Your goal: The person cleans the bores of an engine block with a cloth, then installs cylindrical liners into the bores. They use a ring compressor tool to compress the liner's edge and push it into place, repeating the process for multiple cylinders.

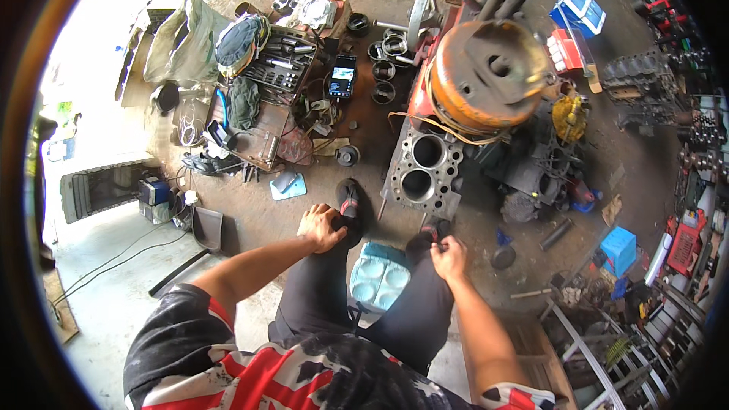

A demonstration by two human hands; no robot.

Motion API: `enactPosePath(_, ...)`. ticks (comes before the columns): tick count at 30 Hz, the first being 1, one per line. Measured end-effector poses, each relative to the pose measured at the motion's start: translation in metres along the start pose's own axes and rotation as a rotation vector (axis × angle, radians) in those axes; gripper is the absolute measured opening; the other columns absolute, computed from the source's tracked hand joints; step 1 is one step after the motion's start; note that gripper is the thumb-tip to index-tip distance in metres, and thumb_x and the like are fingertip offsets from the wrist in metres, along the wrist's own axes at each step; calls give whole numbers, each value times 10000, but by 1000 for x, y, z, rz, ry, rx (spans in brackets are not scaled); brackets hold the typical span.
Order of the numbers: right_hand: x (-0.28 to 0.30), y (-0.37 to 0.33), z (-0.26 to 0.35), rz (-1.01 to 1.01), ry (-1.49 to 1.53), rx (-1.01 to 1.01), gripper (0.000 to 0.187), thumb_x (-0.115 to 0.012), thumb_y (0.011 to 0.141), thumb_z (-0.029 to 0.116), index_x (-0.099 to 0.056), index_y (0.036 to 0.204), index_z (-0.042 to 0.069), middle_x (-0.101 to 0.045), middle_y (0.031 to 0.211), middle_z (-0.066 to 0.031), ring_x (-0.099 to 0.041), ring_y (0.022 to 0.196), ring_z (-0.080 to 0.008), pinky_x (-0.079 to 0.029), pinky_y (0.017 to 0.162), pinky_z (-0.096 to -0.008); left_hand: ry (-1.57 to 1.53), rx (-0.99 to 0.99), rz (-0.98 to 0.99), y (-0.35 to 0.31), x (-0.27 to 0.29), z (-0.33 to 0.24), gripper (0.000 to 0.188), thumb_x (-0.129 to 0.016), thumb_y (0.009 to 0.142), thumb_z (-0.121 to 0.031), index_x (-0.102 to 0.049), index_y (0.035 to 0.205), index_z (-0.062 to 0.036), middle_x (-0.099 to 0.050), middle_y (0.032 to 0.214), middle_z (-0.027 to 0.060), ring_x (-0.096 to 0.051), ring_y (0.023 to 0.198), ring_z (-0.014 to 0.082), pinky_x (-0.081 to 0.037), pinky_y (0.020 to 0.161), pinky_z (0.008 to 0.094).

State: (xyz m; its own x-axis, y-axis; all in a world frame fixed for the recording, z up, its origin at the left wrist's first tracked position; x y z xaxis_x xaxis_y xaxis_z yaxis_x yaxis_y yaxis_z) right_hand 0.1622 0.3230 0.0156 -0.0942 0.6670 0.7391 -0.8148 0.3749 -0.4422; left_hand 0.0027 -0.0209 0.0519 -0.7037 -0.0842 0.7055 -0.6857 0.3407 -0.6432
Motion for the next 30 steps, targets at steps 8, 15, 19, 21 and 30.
enactPosePath(8, -5, -131, 72, 561, -379, -174, 711, -690, 893, 485, -535, 1480, 116, -315, 1649, -205, -274, 1528, -442, -308, 1222, -553, 82, 374, 536, -111, -32, -28, 1060, -553, 921, -732, -92, 1685, -159, -185, 1713, 212, -262, 1562, 381, -310, 1219, 511)
enactPosePath(15, 36, -199, 77, 817, -145, -284, 880, -653, 917, 619, -368, 1611, 160, -209, 1712, -194, -284, 1551, -385, -302, 1248, -468, 76, 273, 734, -161, -4, -33, 1057, -549, 907, -770, -126, 1682, -188, -163, 1730, 174, -206, 1581, 397, -290, 1238, 539)
enactPosePath(19, 53, -208, 85, 759, -51, -322, 846, -615, 941, 624, -426, 1571, 93, -387, 1620, -248, -387, 1493, -416, -339, 1220, -466, 68, 203, 768, -157, 28, -34, 1024, -531, 915, -775, -220, 1665, -150, -212, 1714, 188, -243, 1569, 396, -282, 1248, 524)
enactPosePath(21, 61, -211, 92, 691, 4, -353, 812, -607, 954, 610, -484, 1525, 46, -483, 1547, -269, -432, 1463, -417, -355, 1204, -458, 50, 161, 785, -155, 41, -33, 1014, -520, 920, -776, -253, 1654, -129, -236, 1705, 195, -259, 1564, 390, -276, 1255, 510)
enactPosePath(30, 91, -222, 103, 527, -72, -483, 773, -607, 925, 644, -526, 1512, 148, -506, 1551, -207, -475, 1437, -393, -399, 1164, -495, -95, 63, 802, -155, 79, -29, 1077, -493, 897, -829, -290, 1635, -71, -289, 1682, 211, -286, 1558, 356, -255, 1269, 464)
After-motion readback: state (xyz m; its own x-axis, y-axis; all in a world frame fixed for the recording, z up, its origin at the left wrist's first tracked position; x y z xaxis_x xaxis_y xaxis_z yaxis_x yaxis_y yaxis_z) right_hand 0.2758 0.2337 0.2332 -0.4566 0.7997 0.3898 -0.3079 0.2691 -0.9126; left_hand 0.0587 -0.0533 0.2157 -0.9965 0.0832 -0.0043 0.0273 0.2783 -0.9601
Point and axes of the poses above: each hand's wrist, its own y-axis towards the middle knuckle, its own x-axis out of the back of the hand, z = x × y, the point moved 6 cm from there along y, towards the middle knuckle
